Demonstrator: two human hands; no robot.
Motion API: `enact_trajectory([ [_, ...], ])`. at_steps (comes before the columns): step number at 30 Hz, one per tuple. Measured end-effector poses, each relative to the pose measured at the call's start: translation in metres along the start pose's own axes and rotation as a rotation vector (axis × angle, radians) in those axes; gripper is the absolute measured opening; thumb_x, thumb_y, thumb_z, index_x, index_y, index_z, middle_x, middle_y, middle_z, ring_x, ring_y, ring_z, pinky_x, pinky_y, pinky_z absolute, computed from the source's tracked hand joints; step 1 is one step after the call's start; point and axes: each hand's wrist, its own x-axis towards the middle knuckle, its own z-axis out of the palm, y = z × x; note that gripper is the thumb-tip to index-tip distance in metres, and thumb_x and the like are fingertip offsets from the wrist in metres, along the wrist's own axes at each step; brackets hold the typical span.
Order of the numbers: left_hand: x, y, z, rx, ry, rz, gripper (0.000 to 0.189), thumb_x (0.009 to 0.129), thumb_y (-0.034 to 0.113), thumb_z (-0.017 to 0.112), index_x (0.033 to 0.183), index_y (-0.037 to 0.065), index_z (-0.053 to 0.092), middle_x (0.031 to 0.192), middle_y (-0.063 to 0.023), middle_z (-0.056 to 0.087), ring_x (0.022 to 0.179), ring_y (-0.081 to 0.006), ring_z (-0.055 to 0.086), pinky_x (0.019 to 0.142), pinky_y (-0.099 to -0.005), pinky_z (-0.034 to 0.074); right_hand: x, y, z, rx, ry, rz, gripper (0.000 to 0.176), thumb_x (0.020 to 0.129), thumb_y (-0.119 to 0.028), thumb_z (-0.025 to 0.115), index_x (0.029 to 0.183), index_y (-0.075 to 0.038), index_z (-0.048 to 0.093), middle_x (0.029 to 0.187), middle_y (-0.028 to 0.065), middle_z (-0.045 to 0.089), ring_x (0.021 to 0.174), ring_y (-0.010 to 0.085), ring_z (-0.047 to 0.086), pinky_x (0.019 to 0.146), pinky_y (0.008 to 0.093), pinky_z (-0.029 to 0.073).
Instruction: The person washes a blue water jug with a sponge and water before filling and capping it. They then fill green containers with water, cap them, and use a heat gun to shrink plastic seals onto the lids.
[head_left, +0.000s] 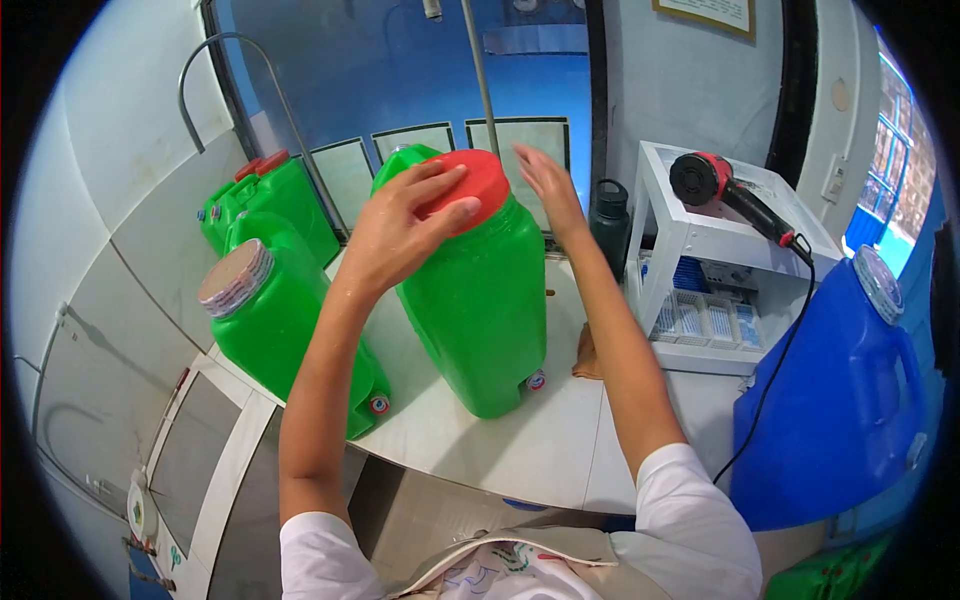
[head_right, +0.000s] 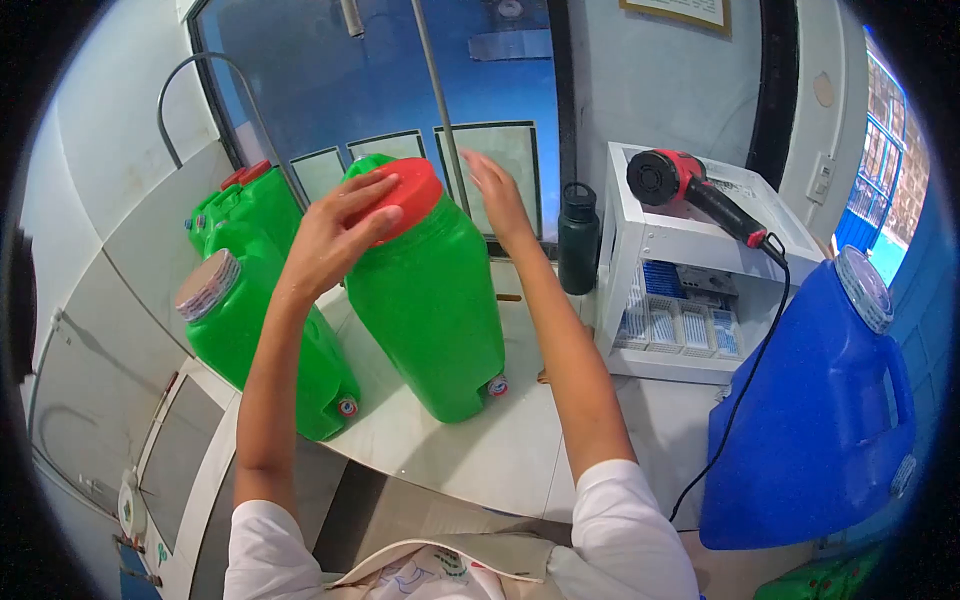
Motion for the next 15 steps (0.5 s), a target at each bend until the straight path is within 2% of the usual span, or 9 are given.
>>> enact_trajectory([
  [2, 0.007, -0.002, 0.009, 0.112, -0.097, 0.003, 0.049, 0.083, 0.038, 0.056, 0.119, 0.004, 0.057, 0.124, -0.0181, 0.052, 0.110, -0.0310, 0.053, 0.094, -0.0353, 0.040, 0.028, -0.029, 0.021, -0.012, -0.404, -0.082, 0.046, 0.091, -0.028, 0.040, 0.122, 0.004, 0.051, 0.129, 0.0148, 0.049, 0.124, 0.0224, 0.042, 0.105, 0.0333, 0.029],
  [3, 0.007, -0.001, 0.011, 0.187, -0.069, 0.066, 0.046, 0.085, 0.036, 0.052, 0.116, 0.003, 0.058, 0.122, -0.0188, 0.054, 0.109, -0.0329, 0.054, 0.093, -0.0369, 0.041, 0.029, -0.028, 0.023, -0.015, -0.393, -0.087, 0.046, 0.091, -0.028, 0.040, 0.122, 0.004, 0.051, 0.129, 0.0148, 0.049, 0.124, 0.0224, 0.042, 0.105, 0.0333, 0.029],
  [5, 0.005, 0.005, 0.012, 0.210, -0.049, 0.089, 0.042, 0.086, 0.035, 0.049, 0.111, 0.002, 0.061, 0.118, -0.0196, 0.056, 0.108, -0.0334, 0.054, 0.093, -0.0377, 0.041, 0.026, -0.030, 0.028, -0.074, -0.655, 0.064, 0.042, 0.086, -0.020, 0.038, 0.114, 0.005, 0.057, 0.122, 0.0150, 0.055, 0.120, 0.0229, 0.044, 0.104, 0.0333, 0.030],
  [6, 0.003, 0.008, 0.013, 0.236, -0.017, 0.099, 0.040, 0.087, 0.033, 0.047, 0.107, 0.002, 0.063, 0.114, -0.0204, 0.058, 0.107, -0.0339, 0.054, 0.093, -0.0385, 0.042, 0.022, -0.031, 0.028, -0.080, -0.658, 0.065, 0.042, 0.086, -0.020, 0.038, 0.114, 0.005, 0.057, 0.122, 0.0150, 0.055, 0.120, 0.0229, 0.044, 0.104, 0.0333, 0.030],
  [8, 0.001, 0.008, 0.024, 0.230, 0.072, 0.059, 0.038, 0.089, 0.029, 0.044, 0.106, 0.002, 0.064, 0.114, -0.0190, 0.058, 0.108, -0.0332, 0.054, 0.094, -0.0378, 0.041, 0.016, -0.032, 0.031, -0.132, -0.537, 0.015, 0.042, 0.082, -0.016, 0.036, 0.107, 0.006, 0.061, 0.117, 0.0156, 0.059, 0.117, 0.0244, 0.047, 0.102, 0.0336, 0.030],
  [9, -0.002, 0.004, 0.027, 0.225, 0.144, 0.017, 0.036, 0.090, 0.024, 0.041, 0.105, 0.001, 0.064, 0.114, -0.0177, 0.059, 0.110, -0.0324, 0.053, 0.094, -0.0371, 0.040, 0.016, -0.034, 0.032, -0.159, -0.564, -0.018, 0.041, 0.083, -0.016, 0.036, 0.108, 0.006, 0.060, 0.118, 0.0153, 0.057, 0.115, 0.0256, 0.048, 0.102, 0.0334, 0.030],
  [12, -0.010, -0.008, 0.035, 0.203, 0.252, 0.049, 0.038, 0.092, 0.024, 0.037, 0.102, 0.000, 0.065, 0.111, -0.0172, 0.060, 0.109, -0.0316, 0.054, 0.096, -0.0356, 0.039, 0.008, -0.043, 0.036, -0.251, -0.517, 0.010, 0.041, 0.082, -0.015, 0.035, 0.107, 0.005, 0.061, 0.120, 0.0169, 0.056, 0.115, 0.0277, 0.048, 0.102, 0.0340, 0.031],
  [13, -0.009, -0.014, 0.035, 0.197, 0.244, 0.044, 0.038, 0.092, 0.024, 0.037, 0.102, 0.000, 0.065, 0.111, -0.0172, 0.060, 0.109, -0.0316, 0.054, 0.096, -0.0356, 0.039, 0.003, -0.046, 0.036, -0.252, -0.512, 0.020, 0.041, 0.082, -0.015, 0.035, 0.107, 0.005, 0.061, 0.120, 0.0169, 0.056, 0.115, 0.0277, 0.048, 0.102, 0.0340, 0.031],
  [15, 0.000, -0.033, 0.024, -0.080, 0.074, 0.059, 0.040, 0.090, 0.022, 0.036, 0.104, -0.004, 0.062, 0.116, -0.0192, 0.057, 0.115, -0.0327, 0.048, 0.100, -0.0388, 0.035, -0.010, -0.059, 0.040, -0.577, -0.359, -0.104, 0.039, 0.087, -0.017, 0.035, 0.105, 0.005, 0.061, 0.118, 0.0193, 0.055, 0.114, 0.0296, 0.049, 0.100, 0.0355, 0.033],
])
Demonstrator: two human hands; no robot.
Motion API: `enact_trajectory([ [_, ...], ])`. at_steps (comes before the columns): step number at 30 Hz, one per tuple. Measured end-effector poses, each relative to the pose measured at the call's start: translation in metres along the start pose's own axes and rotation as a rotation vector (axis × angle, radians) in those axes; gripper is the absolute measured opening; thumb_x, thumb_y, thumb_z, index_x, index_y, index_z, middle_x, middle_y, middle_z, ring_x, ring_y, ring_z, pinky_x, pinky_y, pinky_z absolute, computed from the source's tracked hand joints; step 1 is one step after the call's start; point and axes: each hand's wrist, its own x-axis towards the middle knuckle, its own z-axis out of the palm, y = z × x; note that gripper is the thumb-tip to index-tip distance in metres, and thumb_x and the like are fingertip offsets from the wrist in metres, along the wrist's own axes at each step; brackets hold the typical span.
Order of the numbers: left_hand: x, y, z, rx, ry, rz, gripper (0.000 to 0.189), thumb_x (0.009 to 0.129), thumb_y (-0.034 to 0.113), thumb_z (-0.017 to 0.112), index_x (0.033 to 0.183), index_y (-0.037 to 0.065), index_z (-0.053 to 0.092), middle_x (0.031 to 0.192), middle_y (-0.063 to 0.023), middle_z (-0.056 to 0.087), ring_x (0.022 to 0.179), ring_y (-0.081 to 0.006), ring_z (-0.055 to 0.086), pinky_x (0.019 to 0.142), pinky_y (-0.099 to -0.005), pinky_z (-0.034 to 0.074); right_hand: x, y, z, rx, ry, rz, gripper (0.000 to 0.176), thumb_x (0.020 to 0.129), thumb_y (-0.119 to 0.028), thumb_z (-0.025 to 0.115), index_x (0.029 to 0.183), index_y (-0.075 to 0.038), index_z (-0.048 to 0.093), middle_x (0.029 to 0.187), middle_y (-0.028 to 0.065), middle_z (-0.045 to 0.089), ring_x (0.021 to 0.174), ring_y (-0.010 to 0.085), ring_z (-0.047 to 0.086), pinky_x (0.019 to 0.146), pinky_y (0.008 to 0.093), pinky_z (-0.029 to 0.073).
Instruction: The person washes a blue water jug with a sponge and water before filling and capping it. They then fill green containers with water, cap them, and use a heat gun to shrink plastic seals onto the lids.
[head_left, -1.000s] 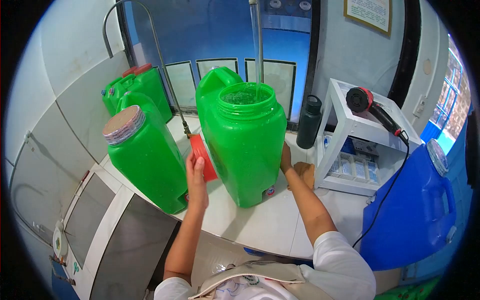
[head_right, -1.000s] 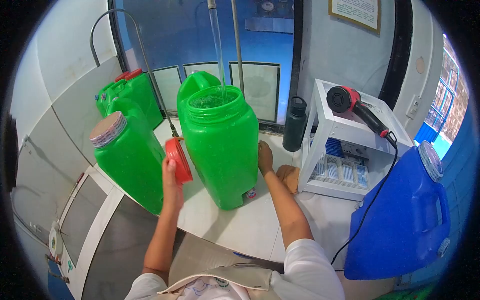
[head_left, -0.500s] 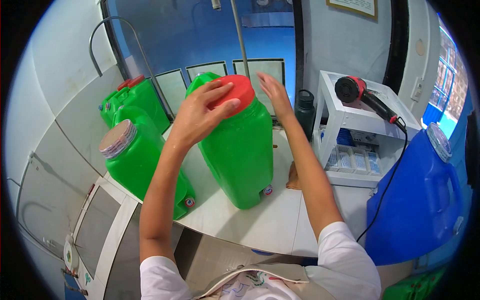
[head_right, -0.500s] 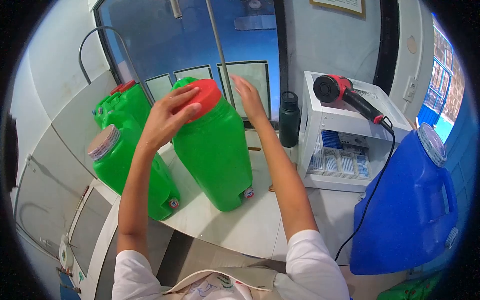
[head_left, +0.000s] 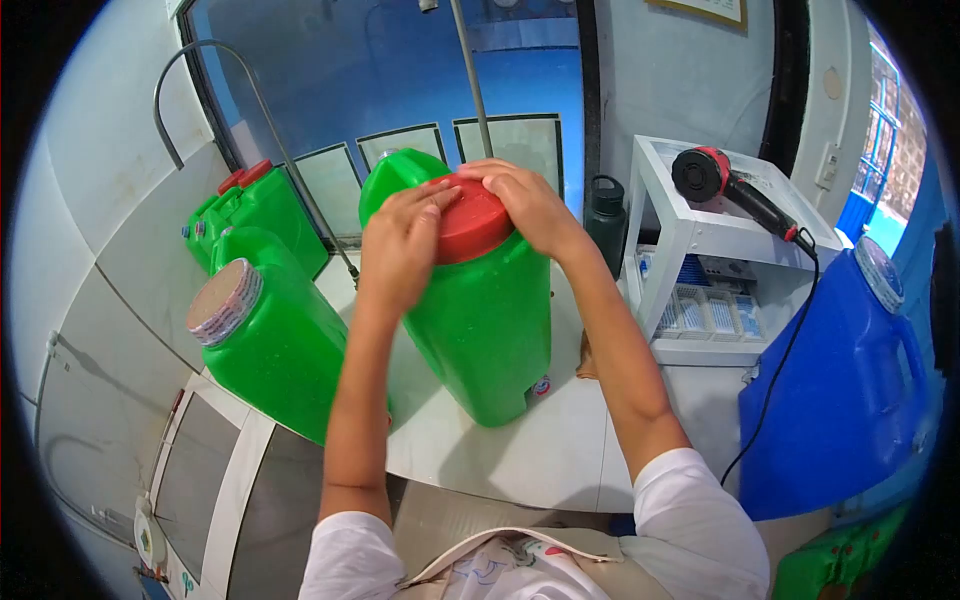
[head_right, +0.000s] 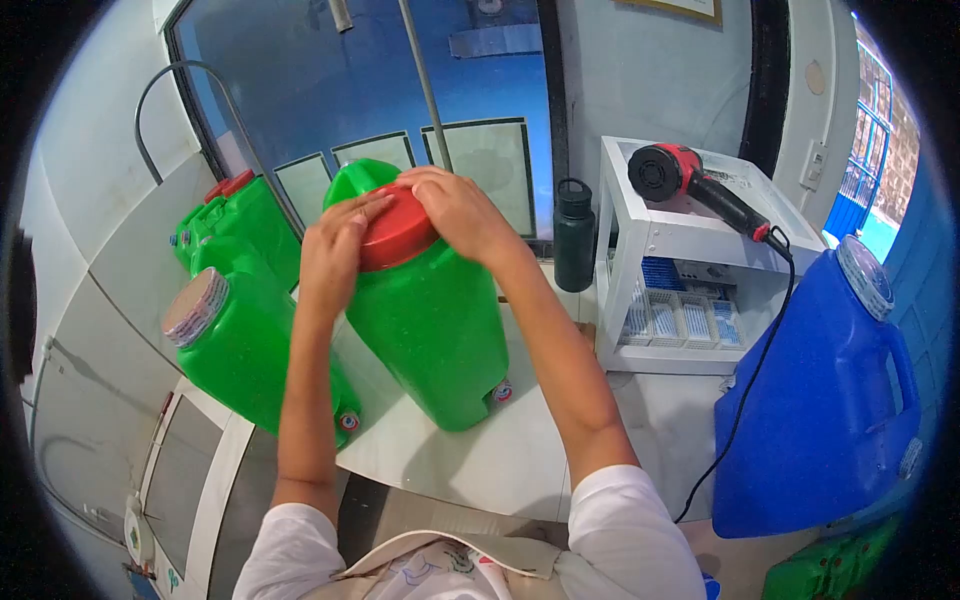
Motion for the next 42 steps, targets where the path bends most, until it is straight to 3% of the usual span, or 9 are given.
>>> enact_trajectory([
  [4, 0.020, -0.055, -0.017, -0.223, -0.215, 0.152, 0.047, 0.092, 0.029, 0.033, 0.123, -0.002, 0.051, 0.127, -0.0209, 0.048, 0.124, -0.0322, 0.039, 0.106, -0.0374, 0.026, -0.041, -0.062, 0.031, -0.796, 0.388, -0.095, 0.033, 0.091, -0.026, 0.041, 0.090, 0.003, 0.057, 0.098, 0.0209, 0.059, 0.090, 0.0356, 0.056, 0.082, 0.0439, 0.043],
  [9, -0.020, 0.000, 0.010, -0.133, 0.123, -0.321, 0.063, 0.093, 0.041, 0.031, 0.139, -0.001, 0.023, 0.140, -0.0261, 0.028, 0.130, -0.0370, 0.027, 0.109, -0.0344, 0.016, 0.011, -0.010, 0.001, -0.135, 0.408, 0.185, 0.037, 0.091, -0.028, 0.037, 0.092, 0.003, 0.058, 0.091, 0.0217, 0.061, 0.088, 0.0347, 0.057, 0.080, 0.0419, 0.042],
  [11, -0.027, -0.007, 0.017, -0.184, 0.183, -0.415, 0.067, 0.093, 0.043, 0.031, 0.140, -0.002, 0.019, 0.141, -0.0278, 0.024, 0.131, -0.0383, 0.026, 0.109, -0.0333, 0.015, 0.020, 0.008, 0.004, 0.408, -0.043, 0.408, 0.040, 0.091, -0.031, 0.038, 0.105, 0.001, 0.059, 0.100, 0.0173, 0.061, 0.096, 0.0223, 0.056, 0.088, 0.0298, 0.039],
  [16, -0.003, -0.049, -0.002, -0.364, -0.004, -0.363, 0.057, 0.094, 0.040, 0.024, 0.136, 0.001, 0.030, 0.137, -0.0255, 0.034, 0.126, -0.0406, 0.034, 0.105, -0.0511, 0.017, -0.027, -0.026, 0.037, -0.770, 0.410, 0.032, 0.023, 0.086, -0.014, 0.038, 0.086, 0.003, 0.054, 0.099, 0.0220, 0.058, 0.094, 0.0344, 0.057, 0.089, 0.0458, 0.041],
  [21, -0.018, 0.009, 0.008, -0.064, 0.158, -0.429, 0.059, 0.092, 0.038, 0.027, 0.130, -0.008, 0.033, 0.125, -0.0293, 0.045, 0.120, -0.0416, 0.040, 0.103, -0.0436, 0.025, 0.013, 0.010, 0.009, -0.127, 0.087, 0.227, 0.035, 0.087, -0.018, 0.036, 0.101, 0.007, 0.056, 0.113, 0.0207, 0.056, 0.105, 0.0355, 0.052, 0.092, 0.0370, 0.038],
  [29, -0.011, -0.043, 0.002, -0.490, 0.096, -0.221, 0.051, 0.088, 0.028, 0.038, 0.125, -0.008, 0.044, 0.125, -0.0204, 0.049, 0.115, -0.0242, 0.047, 0.100, -0.0301, 0.031, -0.008, -0.015, 0.045, -0.538, 0.456, 0.246, 0.038, 0.085, -0.020, 0.035, 0.102, 0.005, 0.058, 0.108, 0.0231, 0.059, 0.103, 0.0386, 0.053, 0.103, 0.0482, 0.027],
  [36, -0.035, -0.018, 0.021, -0.424, 0.235, -0.191, 0.058, 0.092, 0.034, 0.036, 0.137, -0.003, 0.028, 0.139, -0.0187, 0.033, 0.129, -0.0264, 0.030, 0.106, -0.0338, 0.023, -0.127, -0.036, 0.003, 0.173, 0.489, 0.142, 0.032, 0.094, -0.018, 0.040, 0.109, 0.005, 0.056, 0.105, 0.0150, 0.062, 0.100, 0.0254, 0.059, 0.093, 0.0356, 0.042],
  [39, -0.059, -0.007, 0.036, -0.404, 0.372, -0.152, 0.059, 0.094, 0.034, 0.035, 0.139, -0.002, 0.023, 0.143, -0.0188, 0.027, 0.133, -0.0286, 0.024, 0.108, -0.0365, 0.020, -0.226, 0.033, -0.078, -0.038, 0.888, 0.416, 0.019, 0.088, -0.013, 0.051, 0.084, 0.001, 0.063, 0.088, 0.0127, 0.063, 0.081, 0.0191, 0.061, 0.074, 0.0308, 0.049],
  [42, -0.096, 0.017, 0.057, 0.113, 0.435, 0.275, 0.051, 0.090, 0.027, 0.040, 0.134, 0.003, 0.032, 0.141, -0.0200, 0.029, 0.134, -0.0365, 0.018, 0.108, -0.0502, 0.013, -0.276, 0.108, -0.143, -0.605, 0.741, 0.614, 0.014, 0.085, -0.015, 0.056, 0.089, -0.005, 0.066, 0.099, 0.0148, 0.060, 0.093, 0.0253, 0.057, 0.079, 0.0339, 0.047],
])
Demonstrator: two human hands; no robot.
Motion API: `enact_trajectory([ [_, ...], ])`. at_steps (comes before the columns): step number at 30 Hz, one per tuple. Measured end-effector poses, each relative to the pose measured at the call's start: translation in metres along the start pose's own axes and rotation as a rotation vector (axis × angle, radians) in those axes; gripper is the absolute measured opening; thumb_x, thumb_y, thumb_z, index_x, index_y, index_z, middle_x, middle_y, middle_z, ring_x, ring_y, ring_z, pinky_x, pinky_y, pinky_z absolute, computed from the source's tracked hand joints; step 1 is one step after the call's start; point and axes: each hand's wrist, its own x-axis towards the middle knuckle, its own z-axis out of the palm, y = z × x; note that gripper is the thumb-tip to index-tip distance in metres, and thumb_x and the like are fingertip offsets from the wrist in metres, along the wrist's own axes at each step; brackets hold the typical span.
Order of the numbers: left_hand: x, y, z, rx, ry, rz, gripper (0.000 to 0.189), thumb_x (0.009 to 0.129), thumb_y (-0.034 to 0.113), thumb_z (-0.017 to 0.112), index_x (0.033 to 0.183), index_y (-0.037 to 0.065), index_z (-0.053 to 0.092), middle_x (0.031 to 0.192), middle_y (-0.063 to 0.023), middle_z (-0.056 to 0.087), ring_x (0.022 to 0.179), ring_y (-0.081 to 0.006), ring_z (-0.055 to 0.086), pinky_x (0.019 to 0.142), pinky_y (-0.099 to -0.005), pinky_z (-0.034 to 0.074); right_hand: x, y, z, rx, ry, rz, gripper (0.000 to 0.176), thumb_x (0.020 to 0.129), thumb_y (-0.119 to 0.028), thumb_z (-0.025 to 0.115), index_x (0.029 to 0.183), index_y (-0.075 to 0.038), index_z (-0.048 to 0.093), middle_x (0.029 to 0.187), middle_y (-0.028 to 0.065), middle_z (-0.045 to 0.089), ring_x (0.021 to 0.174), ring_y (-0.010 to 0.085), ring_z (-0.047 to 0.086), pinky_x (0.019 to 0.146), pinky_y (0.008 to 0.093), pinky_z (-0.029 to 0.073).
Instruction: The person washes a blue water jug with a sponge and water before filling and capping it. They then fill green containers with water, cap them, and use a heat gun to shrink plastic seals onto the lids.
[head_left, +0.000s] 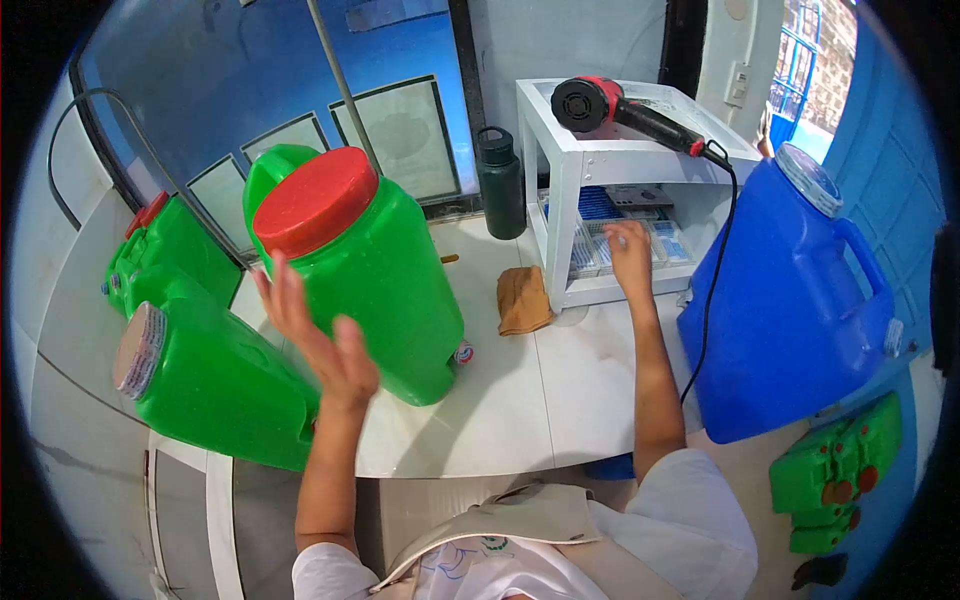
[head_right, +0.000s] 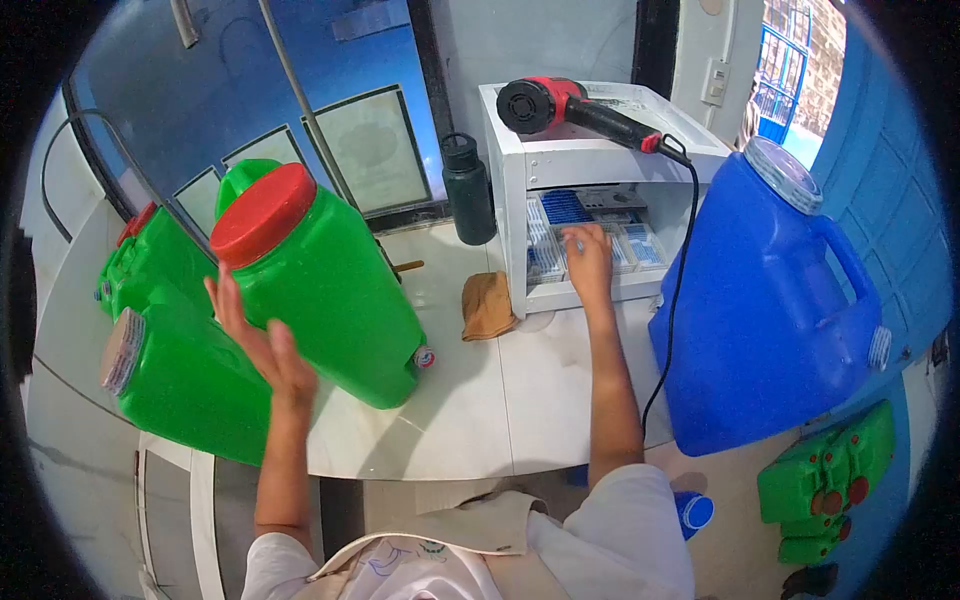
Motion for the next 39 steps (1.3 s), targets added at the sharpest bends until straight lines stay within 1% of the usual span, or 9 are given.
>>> enact_trajectory([
  [2, -0.025, 0.012, 0.013, -0.004, -0.018, 0.259, 0.045, 0.087, 0.024, 0.045, 0.128, 0.006, 0.040, 0.137, -0.0203, 0.034, 0.133, -0.0377, 0.020, 0.107, -0.0540, 0.011, 0.021, 0.059, 0.029, -0.448, -0.249, -0.326, 0.019, 0.082, -0.024, 0.061, 0.098, -0.015, 0.068, 0.122, 0.0172, 0.049, 0.116, 0.0341, 0.042, 0.095, 0.0418, 0.037],
  [6, -0.049, 0.038, 0.033, -0.073, -0.229, 0.308, 0.049, 0.073, 0.009, 0.055, 0.122, 0.011, 0.047, 0.129, -0.0161, 0.044, 0.130, -0.0352, 0.026, 0.106, -0.0561, 0.014, 0.042, 0.086, 0.063, -0.695, -0.480, -0.278, 0.029, 0.077, -0.040, 0.064, 0.103, -0.028, 0.068, 0.145, 0.0138, 0.023, 0.131, 0.0389, 0.020, 0.106, 0.0512, 0.017],
  [15, -0.057, 0.043, 0.040, -0.298, -0.515, 0.052, 0.047, 0.070, -0.003, 0.052, 0.116, 0.004, 0.049, 0.123, -0.0173, 0.049, 0.121, -0.0376, 0.039, 0.100, -0.0552, 0.029, 0.054, 0.110, 0.076, -0.652, -0.433, -0.231, 0.020, 0.080, -0.038, 0.063, 0.088, -0.023, 0.073, 0.139, 0.0058, 0.038, 0.128, 0.0330, 0.030, 0.105, 0.0452, 0.025],
  [19, -0.048, 0.053, 0.049, -0.405, -0.491, -0.103, 0.032, 0.076, 0.001, 0.053, 0.108, 0.001, 0.055, 0.113, -0.0170, 0.053, 0.111, -0.0347, 0.047, 0.095, -0.0452, 0.036, 0.048, 0.071, 0.037, -0.300, -0.230, -0.172, 0.019, 0.082, -0.027, 0.063, 0.092, -0.013, 0.071, 0.123, 0.0106, 0.052, 0.104, 0.0294, 0.053, 0.087, 0.0354, 0.042],
  [22, -0.033, 0.059, 0.059, -0.503, -0.536, -0.324, 0.023, 0.081, 0.008, 0.055, 0.103, 0.000, 0.057, 0.104, -0.0143, 0.056, 0.102, -0.0283, 0.051, 0.088, -0.0368, 0.039, -0.011, -0.040, -0.011, 0.104, -0.181, -0.101, 0.017, 0.083, -0.010, 0.060, 0.098, -0.004, 0.067, 0.101, 0.0128, 0.060, 0.078, 0.0192, 0.060, 0.067, 0.0274, 0.046],
  [29, 0.000, 0.069, 0.070, -0.959, -0.785, -0.964, 0.020, 0.087, 0.017, 0.059, 0.092, -0.003, 0.060, 0.086, -0.0045, 0.060, 0.072, -0.0083, 0.052, 0.067, -0.0245, 0.044, -0.127, -0.176, -0.023, 0.227, -0.250, -0.460, 0.021, 0.083, -0.003, 0.061, 0.103, 0.002, 0.063, 0.112, 0.0125, 0.055, 0.087, 0.0149, 0.059, 0.071, 0.0269, 0.050],
  [33, 0.012, 0.059, 0.041, -1.099, -0.589, -0.920, 0.020, 0.087, 0.016, 0.060, 0.099, -0.001, 0.062, 0.088, -0.0030, 0.063, 0.078, -0.0072, 0.056, 0.072, -0.0228, 0.044, -0.120, -0.203, -0.022, 0.489, -0.246, -0.318, 0.029, 0.084, -0.002, 0.059, 0.112, 0.002, 0.057, 0.114, 0.0134, 0.054, 0.089, 0.0153, 0.059, 0.076, 0.0280, 0.050],
  [35, 0.023, 0.050, 0.028, -1.037, -0.638, -0.928, 0.023, 0.086, 0.015, 0.061, 0.101, -0.002, 0.061, 0.088, -0.0027, 0.064, 0.078, -0.0068, 0.056, 0.073, -0.0229, 0.044, -0.105, -0.220, -0.019, 0.980, -0.399, 0.126, 0.040, 0.084, -0.001, 0.059, 0.122, 0.001, 0.048, 0.114, 0.0152, 0.054, 0.091, 0.0148, 0.059, 0.080, 0.0275, 0.049],
  [39, 0.045, 0.049, 0.005, -0.917, -0.574, -0.785, 0.021, 0.084, 0.010, 0.063, 0.100, -0.002, 0.061, 0.084, -0.0044, 0.064, 0.078, -0.0068, 0.057, 0.070, -0.0220, 0.045, -0.098, -0.258, -0.001, 1.085, -0.423, 0.039, 0.029, 0.084, 0.003, 0.058, 0.109, 0.000, 0.043, 0.101, 0.0127, 0.057, 0.081, 0.0097, 0.057, 0.074, 0.0238, 0.049],
])
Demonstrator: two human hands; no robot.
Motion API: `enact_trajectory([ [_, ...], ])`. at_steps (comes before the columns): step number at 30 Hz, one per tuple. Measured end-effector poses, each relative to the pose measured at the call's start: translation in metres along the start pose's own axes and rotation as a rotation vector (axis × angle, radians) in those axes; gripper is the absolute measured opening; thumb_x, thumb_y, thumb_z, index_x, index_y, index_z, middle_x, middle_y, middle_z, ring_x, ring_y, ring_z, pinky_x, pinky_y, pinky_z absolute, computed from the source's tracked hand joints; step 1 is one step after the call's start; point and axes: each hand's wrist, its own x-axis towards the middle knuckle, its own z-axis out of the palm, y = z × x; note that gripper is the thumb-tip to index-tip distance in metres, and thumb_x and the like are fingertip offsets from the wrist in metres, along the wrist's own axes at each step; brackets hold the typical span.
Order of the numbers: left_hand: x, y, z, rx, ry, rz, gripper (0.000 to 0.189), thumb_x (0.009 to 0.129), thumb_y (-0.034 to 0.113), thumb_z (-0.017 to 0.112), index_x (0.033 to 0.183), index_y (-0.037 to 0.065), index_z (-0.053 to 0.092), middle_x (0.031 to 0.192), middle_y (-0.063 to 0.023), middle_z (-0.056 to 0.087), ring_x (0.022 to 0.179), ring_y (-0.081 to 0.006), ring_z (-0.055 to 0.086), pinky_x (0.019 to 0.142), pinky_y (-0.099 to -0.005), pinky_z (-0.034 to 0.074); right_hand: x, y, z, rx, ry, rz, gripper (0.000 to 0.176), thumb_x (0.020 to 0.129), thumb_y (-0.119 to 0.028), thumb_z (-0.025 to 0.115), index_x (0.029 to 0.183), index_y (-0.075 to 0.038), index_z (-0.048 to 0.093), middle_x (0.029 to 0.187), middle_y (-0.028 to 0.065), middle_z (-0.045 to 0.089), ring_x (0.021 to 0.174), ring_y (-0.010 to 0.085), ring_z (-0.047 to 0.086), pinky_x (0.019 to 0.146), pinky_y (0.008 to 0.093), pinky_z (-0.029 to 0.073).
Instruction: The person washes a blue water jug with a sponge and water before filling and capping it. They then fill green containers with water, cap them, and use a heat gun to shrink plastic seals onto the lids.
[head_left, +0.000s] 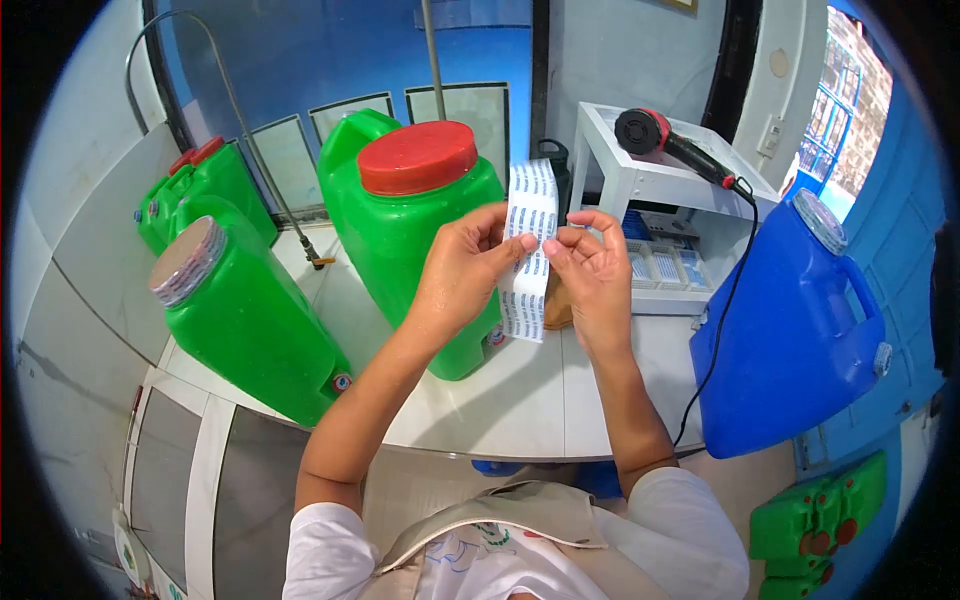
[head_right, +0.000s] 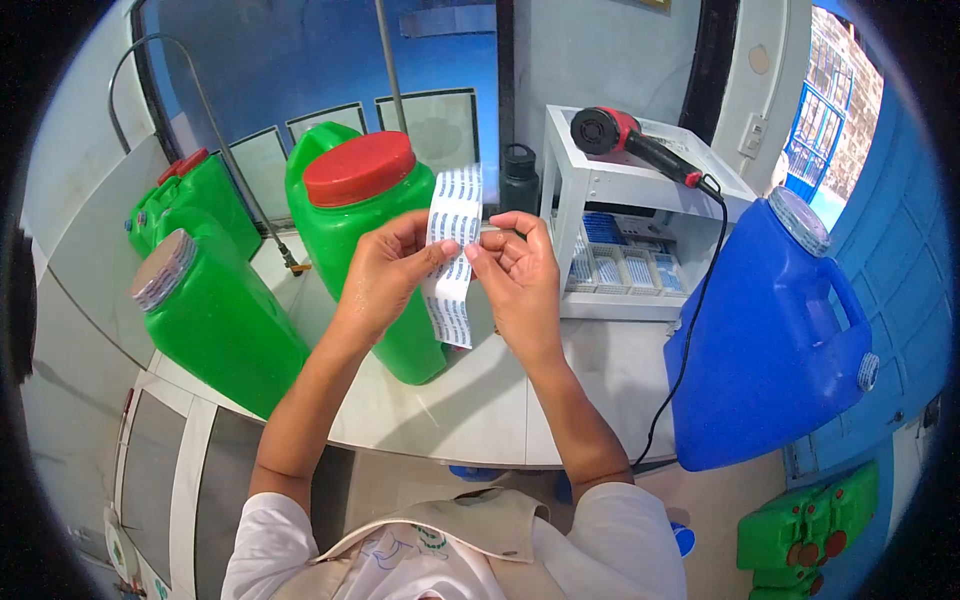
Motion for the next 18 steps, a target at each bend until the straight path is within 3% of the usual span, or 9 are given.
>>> enact_trajectory([
  [1, 0.000, 0.006, -0.003, 0.004, 0.008, 0.007, 0.021, 0.084, 0.010, 0.063, 0.100, -0.002, 0.061, 0.084, -0.0044, 0.064, 0.078, -0.0068, 0.057, 0.070, -0.0220, 0.045, 0.003, -0.003, 0.010, 0.019, 0.020, -0.048, 0.024, 0.083, 0.004, 0.058, 0.100, -0.002, 0.042, 0.089, 0.0079, 0.057, 0.076, 0.0077, 0.055, 0.070, 0.0222, 0.048],
  [3, -0.002, 0.017, -0.010, -0.169, 0.148, 0.089, 0.011, 0.083, 0.008, 0.063, 0.086, -0.002, 0.060, 0.074, -0.0015, 0.061, 0.069, -0.0053, 0.055, 0.059, -0.0217, 0.044, 0.010, -0.008, 0.021, 0.014, 0.003, -0.072, 0.023, 0.083, 0.004, 0.058, 0.100, -0.002, 0.042, 0.086, 0.0063, 0.056, 0.076, 0.0078, 0.055, 0.069, 0.0216, 0.047],
  [6, -0.002, 0.029, -0.031, -0.135, 0.223, 0.139, 0.007, 0.083, 0.006, 0.063, 0.082, 0.000, 0.058, 0.076, -0.0039, 0.063, 0.070, -0.0053, 0.056, 0.061, -0.0218, 0.045, 0.022, -0.012, 0.032, -0.009, -0.016, -0.093, 0.017, 0.084, 0.003, 0.057, 0.096, -0.002, 0.046, 0.080, 0.0025, 0.054, 0.074, 0.0067, 0.054, 0.066, 0.0203, 0.046],
  [7, -0.001, 0.029, -0.039, -0.148, 0.267, 0.228, 0.008, 0.083, 0.008, 0.062, 0.084, 0.001, 0.059, 0.078, -0.0029, 0.063, 0.072, -0.0055, 0.057, 0.063, -0.0217, 0.045, 0.027, -0.013, 0.033, -0.114, -0.045, -0.166, 0.012, 0.084, 0.003, 0.056, 0.092, -0.001, 0.048, 0.082, 0.0021, 0.054, 0.073, 0.0059, 0.053, 0.063, 0.0212, 0.045],
  [9, 0.003, 0.029, -0.064, -0.236, 0.293, 0.197, 0.009, 0.084, 0.009, 0.062, 0.087, 0.002, 0.059, 0.082, -0.0025, 0.063, 0.071, -0.0068, 0.058, 0.063, -0.0210, 0.046, 0.038, -0.015, 0.035, -0.389, 0.003, -0.326, 0.006, 0.083, 0.006, 0.052, 0.086, 0.001, 0.055, 0.085, 0.0031, 0.056, 0.067, 0.0072, 0.052, 0.057, 0.0250, 0.044],
  [10, 0.004, 0.028, -0.076, -0.327, 0.312, 0.163, 0.010, 0.085, 0.011, 0.062, 0.090, 0.003, 0.058, 0.086, -0.0022, 0.064, 0.071, -0.0081, 0.059, 0.064, -0.0203, 0.047, 0.045, -0.018, 0.036, -0.387, 0.001, -0.324, 0.006, 0.083, 0.006, 0.052, 0.086, 0.001, 0.055, 0.085, 0.0031, 0.056, 0.067, 0.0072, 0.052, 0.057, 0.0250, 0.044],
  [12, 0.003, 0.032, -0.091, -0.419, 0.317, 0.111, 0.012, 0.085, 0.012, 0.062, 0.091, 0.003, 0.058, 0.086, -0.0020, 0.063, 0.070, -0.0079, 0.059, 0.063, -0.0200, 0.048, 0.058, -0.026, 0.039, -0.752, -0.055, -0.606, 0.014, 0.080, 0.008, 0.050, 0.089, 0.001, 0.059, 0.085, 0.0064, 0.057, 0.065, 0.0114, 0.052, 0.057, 0.0251, 0.044],
  [13, 0.004, 0.034, -0.096, -0.513, 0.320, 0.061, 0.013, 0.085, 0.013, 0.063, 0.092, 0.004, 0.058, 0.086, -0.0018, 0.063, 0.070, -0.0078, 0.059, 0.063, -0.0196, 0.048, 0.062, -0.029, 0.041, -0.793, -0.079, -0.529, 0.020, 0.076, 0.006, 0.052, 0.091, 0.000, 0.062, 0.089, 0.0105, 0.057, 0.067, 0.0178, 0.056, 0.061, 0.0269, 0.045],
  [18, 0.019, 0.017, -0.114, -0.481, 0.363, 0.042, 0.015, 0.084, 0.013, 0.064, 0.094, 0.004, 0.057, 0.083, -0.0013, 0.062, 0.067, -0.0069, 0.058, 0.060, -0.0185, 0.048, 0.095, -0.017, 0.048, -1.018, -0.159, -0.468, 0.024, 0.074, 0.001, 0.051, 0.094, -0.002, 0.064, 0.101, 0.0118, 0.056, 0.076, 0.0271, 0.060, 0.071, 0.0359, 0.048],
])
